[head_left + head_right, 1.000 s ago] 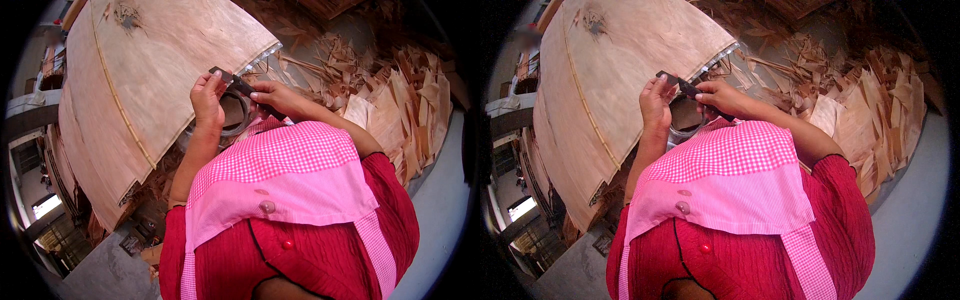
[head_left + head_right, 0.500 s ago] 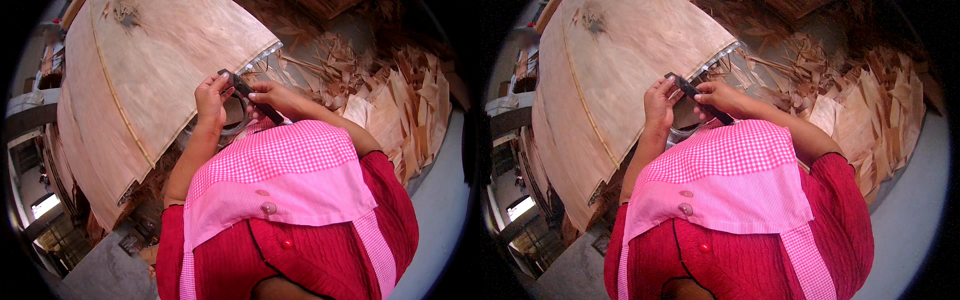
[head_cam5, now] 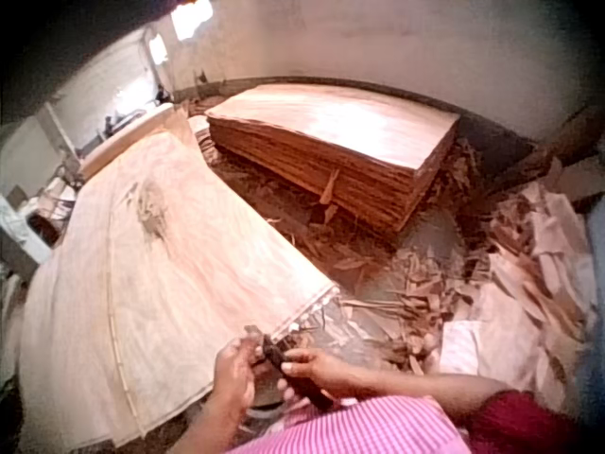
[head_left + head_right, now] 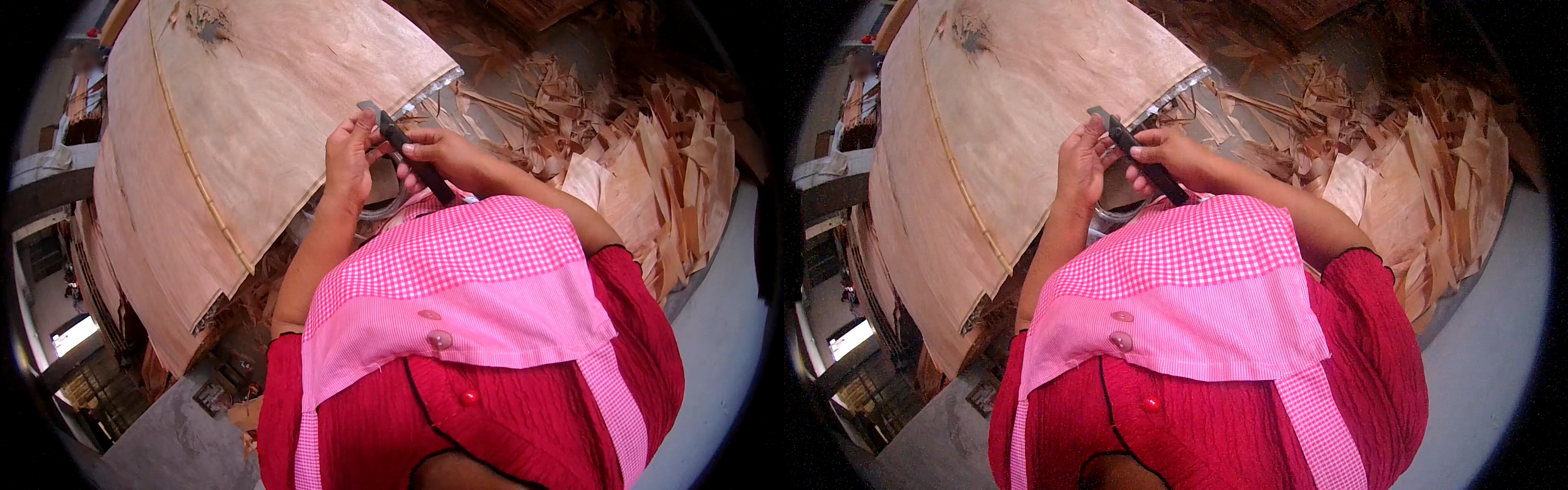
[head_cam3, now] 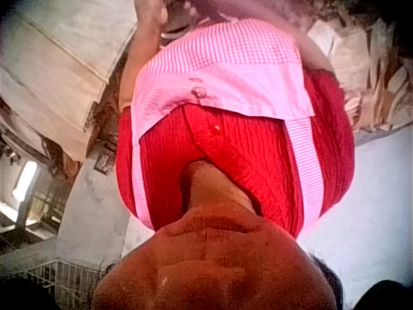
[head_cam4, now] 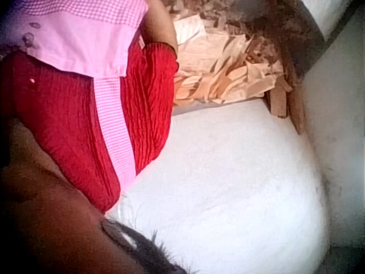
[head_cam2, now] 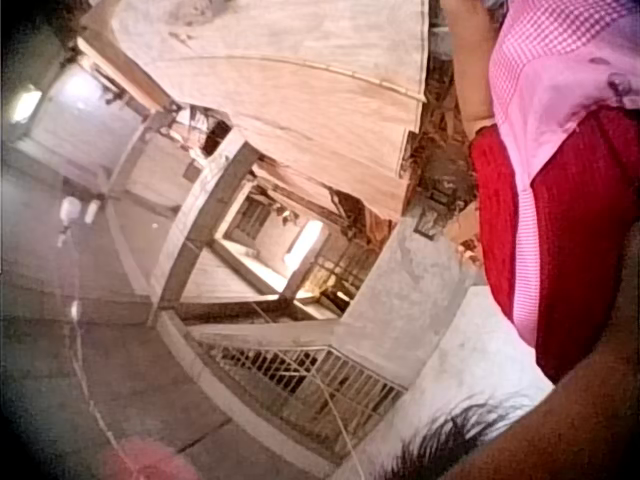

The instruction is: The person prepares wood veneer by using a utility knife to trim edges and small strips, applying adhesive tape to join pieces, and smoothing the surface with a tool.

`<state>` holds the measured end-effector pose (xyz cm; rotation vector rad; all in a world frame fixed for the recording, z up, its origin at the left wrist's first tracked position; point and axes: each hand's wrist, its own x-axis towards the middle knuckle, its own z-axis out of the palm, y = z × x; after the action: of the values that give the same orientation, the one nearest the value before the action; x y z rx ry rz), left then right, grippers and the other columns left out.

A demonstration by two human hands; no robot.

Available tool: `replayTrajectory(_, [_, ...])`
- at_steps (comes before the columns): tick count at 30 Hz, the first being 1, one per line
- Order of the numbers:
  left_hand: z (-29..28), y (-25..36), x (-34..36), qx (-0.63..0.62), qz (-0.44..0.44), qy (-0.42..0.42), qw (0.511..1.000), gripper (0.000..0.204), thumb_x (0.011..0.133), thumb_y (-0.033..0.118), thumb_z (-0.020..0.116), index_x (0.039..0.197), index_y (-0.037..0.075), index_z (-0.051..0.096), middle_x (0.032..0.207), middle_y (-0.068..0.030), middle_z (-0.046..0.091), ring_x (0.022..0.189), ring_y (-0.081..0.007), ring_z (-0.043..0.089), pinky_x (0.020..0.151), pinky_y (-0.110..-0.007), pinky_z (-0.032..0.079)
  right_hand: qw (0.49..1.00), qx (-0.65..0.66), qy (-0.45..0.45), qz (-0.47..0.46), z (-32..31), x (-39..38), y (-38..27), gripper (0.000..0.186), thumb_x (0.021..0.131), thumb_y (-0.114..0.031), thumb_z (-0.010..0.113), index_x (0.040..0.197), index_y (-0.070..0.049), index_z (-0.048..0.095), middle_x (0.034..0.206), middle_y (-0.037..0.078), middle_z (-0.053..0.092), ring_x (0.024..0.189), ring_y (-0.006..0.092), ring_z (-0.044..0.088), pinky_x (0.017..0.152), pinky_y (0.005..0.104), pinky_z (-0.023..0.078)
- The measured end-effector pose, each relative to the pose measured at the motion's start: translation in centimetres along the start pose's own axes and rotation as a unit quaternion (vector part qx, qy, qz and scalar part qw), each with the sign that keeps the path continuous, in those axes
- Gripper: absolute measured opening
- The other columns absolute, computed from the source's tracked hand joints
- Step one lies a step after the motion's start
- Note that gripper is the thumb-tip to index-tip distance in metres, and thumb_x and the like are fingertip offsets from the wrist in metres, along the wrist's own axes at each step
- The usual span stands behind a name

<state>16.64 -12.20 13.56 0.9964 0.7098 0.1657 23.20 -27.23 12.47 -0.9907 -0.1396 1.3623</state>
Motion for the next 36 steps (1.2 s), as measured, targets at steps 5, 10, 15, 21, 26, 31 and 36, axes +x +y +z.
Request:
replayTrajectory(5, [0.2,-0.4,0.1,0.398,0.465,0.043,0.789,0.028,0.078,0.016,0.062,0.104,0.007,0.060,0.127,-0.0130,0.041,0.117,-0.0256,0.040,0.092,-0.037,0.036,0.999,0.049,-0.009,-0.004,-0.1,0.5,-0.9,0.019,0.092,-0.015,0.039,0.103,-0.002,0.047,0.076,0.009,0.059,0.061,0.0184,0.060,0.054,0.0304,0.051])
replayTrajectory(10, [-0.5,0.0,0.7,0.549,0.533,-0.032,0.644,0.021,0.071,0.014,0.065,0.092,0.013,0.066,0.130,-0.0143,0.039,0.121,-0.0318,0.033,0.099,-0.039,0.027,0.999,0.037,0.004,0.002,0.2,0.2,-0.6,0.019,0.092,-0.014,0.039,0.104,-0.002,0.047,0.077,0.009,0.059,0.060,0.0180,0.060,0.054,0.0301,0.051])
replayTrajectory(15, [0.2,0.0,0.4,0.468,0.493,0.010,0.733,0.027,0.074,0.025,0.065,0.091,0.004,0.061,0.119,-0.0134,0.048,0.117,-0.0270,0.039,0.096,-0.038,0.030,0.999,0.032,-0.002,0.000,0.3,0.1,-0.4,0.019,0.092,-0.015,0.039,0.104,-0.002,0.048,0.077,0.008,0.058,0.060,0.0172,0.059,0.054,0.0296,0.051])
replayTrajectory(21, [-0.6,1.0,1.8,0.148,0.122,0.023,0.981,0.018,0.081,0.025,0.059,0.086,0.007,0.058,0.094,-0.0051,0.059,0.093,-0.0157,0.052,0.080,-0.031,0.039,1.000,-0.008,0.016,0.004,0.2,-0.1,-0.2,0.018,0.091,-0.013,0.040,0.104,-0.004,0.048,0.077,0.008,0.059,0.061,0.0155,0.060,0.056,0.0275,0.051])
replayTrajectory(26, [-0.7,0.6,1.9,0.095,0.070,0.028,0.993,0.010,0.082,0.016,0.057,0.078,0.006,0.058,0.073,0.0002,0.058,0.067,-0.0078,0.053,0.062,-0.022,0.044,0.999,-0.032,0.025,0.009,0.1,-0.4,0.1,0.018,0.091,-0.013,0.040,0.104,-0.004,0.048,0.078,0.007,0.060,0.063,0.0141,0.060,0.057,0.0256,0.051])
replayTrajectory(31, [-0.3,-0.1,1.4,0.074,0.103,0.035,0.991,0.008,0.082,0.013,0.057,0.080,0.006,0.056,0.074,-0.0011,0.058,0.065,-0.0089,0.054,0.059,-0.021,0.045,0.998,-0.053,0.028,0.010,0.4,-0.6,0.0,0.018,0.091,-0.013,0.039,0.104,-0.003,0.048,0.080,0.008,0.061,0.064,0.0137,0.061,0.059,0.0247,0.051])
replayTrajectory(36, [-0.8,0.0,1.4,0.072,0.138,0.051,0.986,0.009,0.084,0.012,0.056,0.080,0.004,0.056,0.075,-0.0020,0.058,0.065,-0.0086,0.054,0.059,-0.020,0.046,0.999,-0.045,0.026,0.001,0.0,-0.6,0.5,0.020,0.090,-0.013,0.043,0.104,-0.001,0.049,0.079,0.008,0.060,0.065,0.0152,0.060,0.059,0.0275,0.051])
